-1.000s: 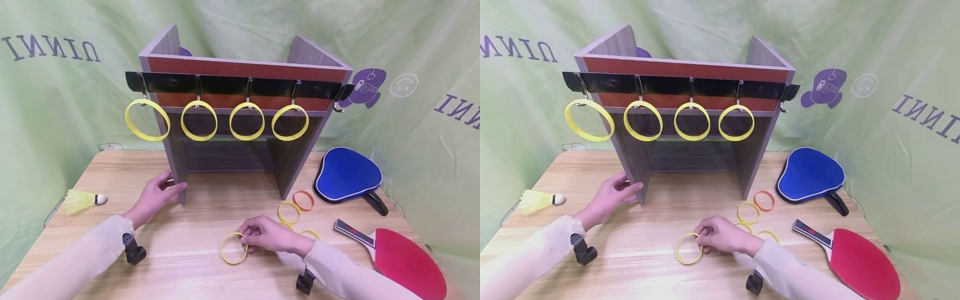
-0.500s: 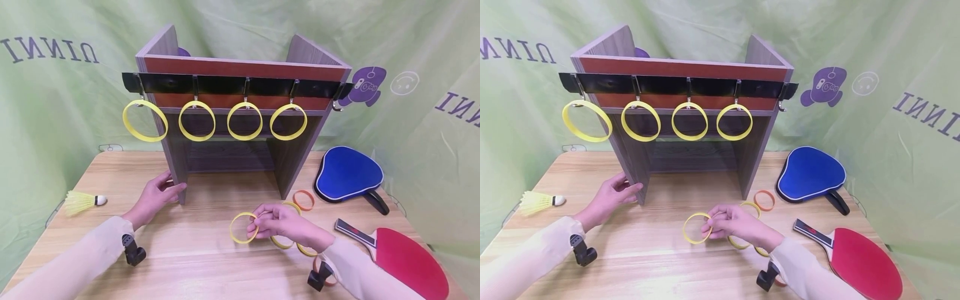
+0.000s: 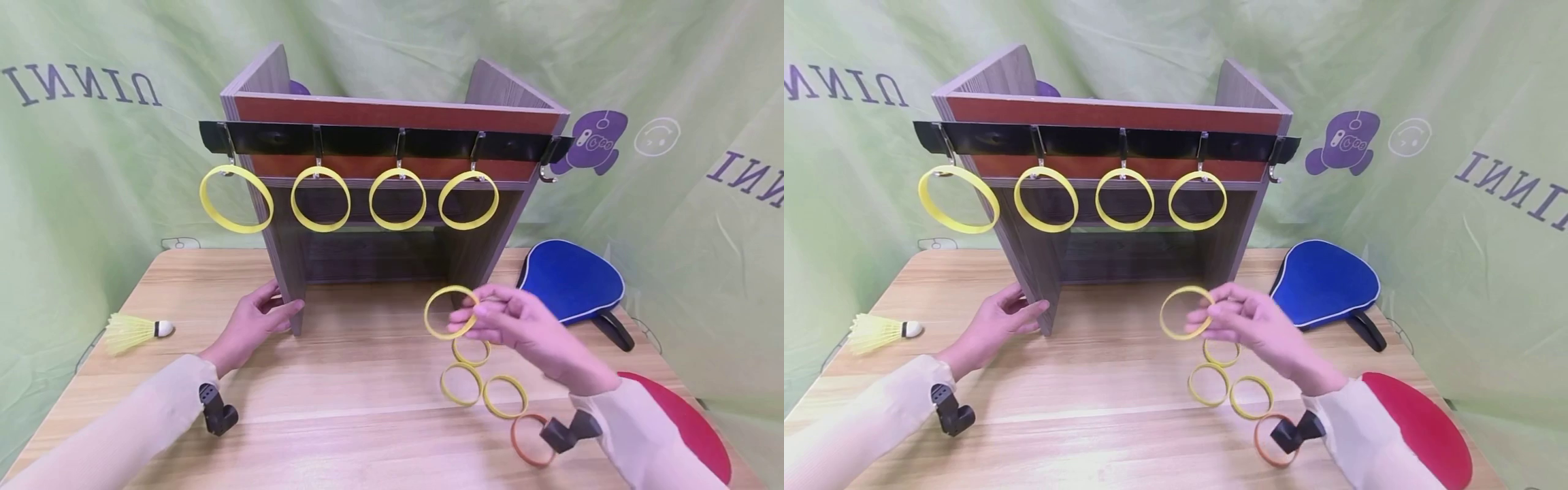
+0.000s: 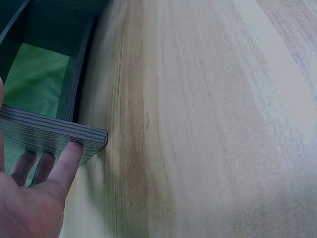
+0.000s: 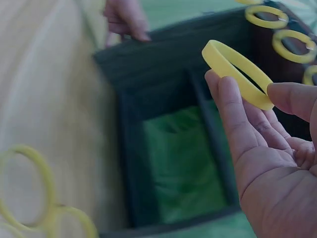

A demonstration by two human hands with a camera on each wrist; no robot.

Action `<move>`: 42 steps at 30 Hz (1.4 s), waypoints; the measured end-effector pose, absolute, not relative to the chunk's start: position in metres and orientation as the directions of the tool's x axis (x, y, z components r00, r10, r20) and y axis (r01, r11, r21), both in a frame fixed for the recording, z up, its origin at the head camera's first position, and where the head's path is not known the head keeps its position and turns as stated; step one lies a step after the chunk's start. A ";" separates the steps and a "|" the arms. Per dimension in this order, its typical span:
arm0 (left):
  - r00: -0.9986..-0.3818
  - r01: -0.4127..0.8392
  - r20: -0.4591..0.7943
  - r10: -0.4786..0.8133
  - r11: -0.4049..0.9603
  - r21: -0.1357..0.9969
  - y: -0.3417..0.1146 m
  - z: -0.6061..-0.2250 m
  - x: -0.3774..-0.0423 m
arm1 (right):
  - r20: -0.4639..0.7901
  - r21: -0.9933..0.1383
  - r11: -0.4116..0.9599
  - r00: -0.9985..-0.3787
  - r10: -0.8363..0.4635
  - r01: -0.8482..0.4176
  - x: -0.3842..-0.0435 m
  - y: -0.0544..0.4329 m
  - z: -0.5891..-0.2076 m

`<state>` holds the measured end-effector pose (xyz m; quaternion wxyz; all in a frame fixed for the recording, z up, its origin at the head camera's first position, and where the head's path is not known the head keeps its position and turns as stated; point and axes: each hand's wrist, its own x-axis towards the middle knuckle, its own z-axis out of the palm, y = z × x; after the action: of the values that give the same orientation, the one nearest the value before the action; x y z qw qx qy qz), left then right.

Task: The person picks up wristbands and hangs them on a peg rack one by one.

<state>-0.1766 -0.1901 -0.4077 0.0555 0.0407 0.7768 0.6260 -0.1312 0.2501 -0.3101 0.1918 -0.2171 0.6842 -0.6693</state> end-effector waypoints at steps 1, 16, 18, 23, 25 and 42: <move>-0.991 -0.004 -0.033 0.133 0.213 0.977 -0.190 -0.407 -0.177 | 0.056 -0.998 0.000 -0.838 -0.543 -0.066 -0.132 0.254 -0.303; -0.990 0.001 -0.030 0.138 0.216 0.976 -0.192 -0.407 -0.176 | 0.418 -0.903 -0.279 -0.815 -0.400 -0.327 -0.141 0.289 -0.234; -0.990 0.001 -0.030 0.137 0.216 0.976 -0.191 -0.408 -0.176 | 0.431 -0.895 -0.293 -0.824 -0.368 -0.337 -0.142 0.291 -0.228; -0.990 0.000 -0.030 0.136 0.216 0.976 -0.192 -0.408 -0.176 | 0.451 -0.854 -0.427 -0.833 -0.321 -0.298 -0.150 0.293 -0.222; -0.990 0.001 -0.029 0.137 0.214 0.977 -0.192 -0.408 -0.176 | 0.441 -0.847 -0.449 -0.848 -0.293 -0.285 -0.153 0.293 -0.222; -0.989 0.001 -0.032 0.141 0.228 0.974 -0.192 -0.407 -0.177 | 0.375 -0.889 -0.365 -0.897 -0.232 -0.277 -0.159 0.287 -0.237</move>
<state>-0.1766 -0.1921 -0.4074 0.0565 0.0456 0.7814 0.6197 -0.1591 0.2874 -0.2366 -0.0143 -0.2262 0.5633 -0.7945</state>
